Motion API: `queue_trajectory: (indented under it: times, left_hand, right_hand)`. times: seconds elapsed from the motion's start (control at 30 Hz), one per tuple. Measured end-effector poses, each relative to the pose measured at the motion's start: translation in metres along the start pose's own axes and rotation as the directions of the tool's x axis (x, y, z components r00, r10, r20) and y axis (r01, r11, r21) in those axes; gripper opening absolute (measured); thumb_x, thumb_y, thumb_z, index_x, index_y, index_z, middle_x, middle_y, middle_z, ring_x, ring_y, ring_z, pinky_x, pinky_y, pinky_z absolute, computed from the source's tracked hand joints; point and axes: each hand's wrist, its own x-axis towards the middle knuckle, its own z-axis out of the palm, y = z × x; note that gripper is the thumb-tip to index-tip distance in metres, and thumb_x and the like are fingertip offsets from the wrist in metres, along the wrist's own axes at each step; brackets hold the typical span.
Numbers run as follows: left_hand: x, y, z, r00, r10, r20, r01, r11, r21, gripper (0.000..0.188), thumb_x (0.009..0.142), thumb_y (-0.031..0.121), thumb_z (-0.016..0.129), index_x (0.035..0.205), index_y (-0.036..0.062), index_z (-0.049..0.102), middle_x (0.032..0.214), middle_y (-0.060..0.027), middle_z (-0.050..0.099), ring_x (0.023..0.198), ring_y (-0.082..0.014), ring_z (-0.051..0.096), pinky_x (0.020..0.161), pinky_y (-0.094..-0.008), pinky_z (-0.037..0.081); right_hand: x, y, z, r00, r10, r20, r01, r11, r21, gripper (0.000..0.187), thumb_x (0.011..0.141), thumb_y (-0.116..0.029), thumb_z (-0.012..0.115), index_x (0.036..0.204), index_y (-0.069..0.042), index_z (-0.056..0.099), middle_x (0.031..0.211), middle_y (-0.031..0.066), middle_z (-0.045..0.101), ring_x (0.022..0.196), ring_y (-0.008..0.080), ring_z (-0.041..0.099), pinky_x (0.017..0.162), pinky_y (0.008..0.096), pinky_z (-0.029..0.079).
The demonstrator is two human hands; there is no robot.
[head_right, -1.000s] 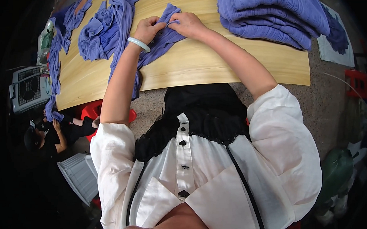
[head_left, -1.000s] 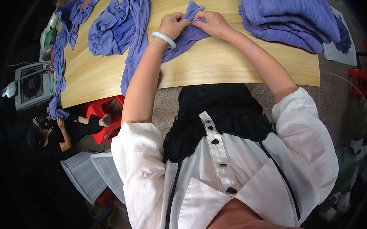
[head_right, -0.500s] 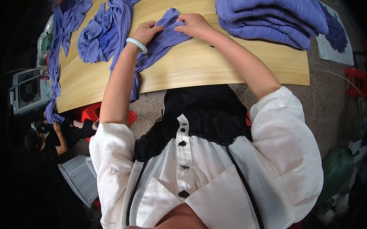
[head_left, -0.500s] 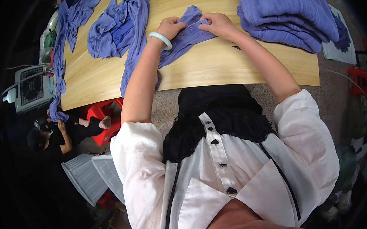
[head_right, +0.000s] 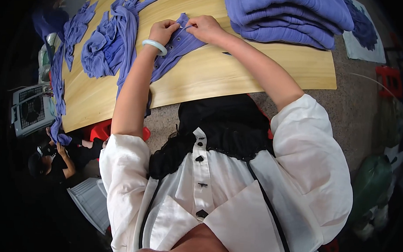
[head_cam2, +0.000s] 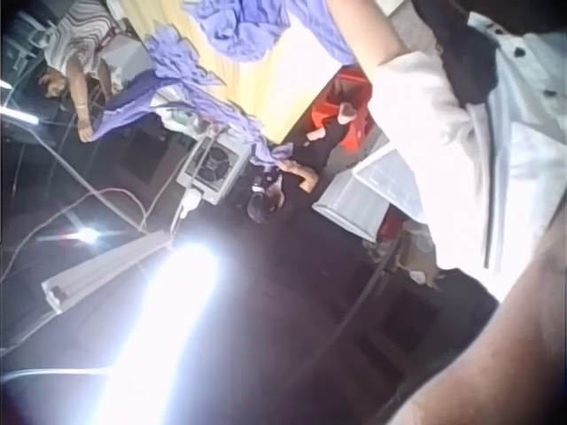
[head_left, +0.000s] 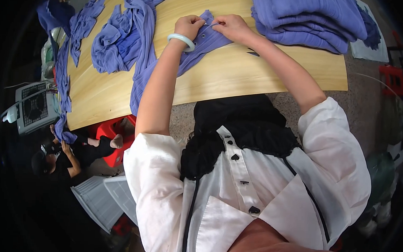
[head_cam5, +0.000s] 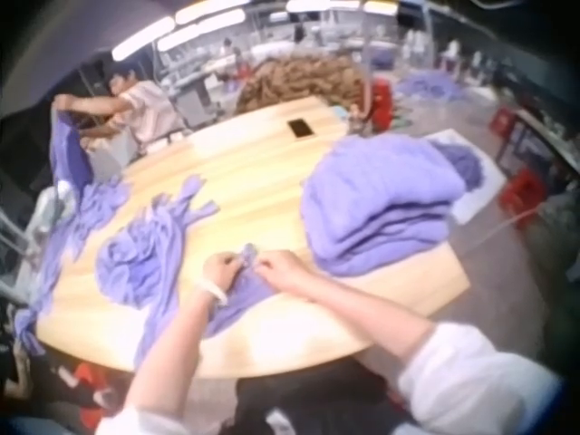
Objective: Folding and stacking blue garments on a large wooden work table.
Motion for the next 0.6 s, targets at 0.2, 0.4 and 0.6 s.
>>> queue_trajectory:
  times: [0.2,0.4,0.6]
  left_hand:
    - [-0.006,0.004,-0.005,0.996,0.077,-0.046,-0.082,0.992,-0.101,0.017,0.073,0.017,0.061,0.077,0.0013,0.062,0.064,-0.0051,0.059,0.057,-0.0099,0.051,0.055,-0.0233,0.042]
    - [-0.014,0.012,-0.008,0.996,0.087,-0.016,-0.089,0.987,-0.133,0.018,0.071,0.017,0.063,0.079,0.0002,0.062,0.064,-0.0032,0.058,0.057,-0.0079,0.050,0.055,-0.0223,0.042]
    - [-0.016,0.013,-0.015,0.999,0.029,0.019,-0.023,0.962,-0.271,0.018,0.073,0.017,0.061,0.078,-0.0003,0.062,0.063,-0.0014,0.057,0.057,-0.0065,0.049,0.054,-0.0209,0.041]
  right_hand:
    - [0.006,-0.006,0.003,0.997,0.007,-0.072,0.001,0.994,0.107,0.019,0.068,-0.021,0.062,0.079,-0.005,0.061,0.068,0.0053,0.061,0.063,0.0144,0.057,0.060,0.0256,0.044]
    - [0.010,-0.005,0.004,0.997,0.007,-0.078,-0.002,0.998,0.068,0.021,0.067,-0.022,0.064,0.079,-0.005,0.061,0.068,0.0052,0.061,0.063,0.0139,0.057,0.059,0.0249,0.044]
    - [0.013,-0.003,0.002,0.999,0.033,-0.019,-0.031,0.995,0.091,0.022,0.065,-0.021,0.066,0.078,-0.005,0.061,0.067,0.0044,0.059,0.062,0.0134,0.056,0.059,0.0250,0.044]
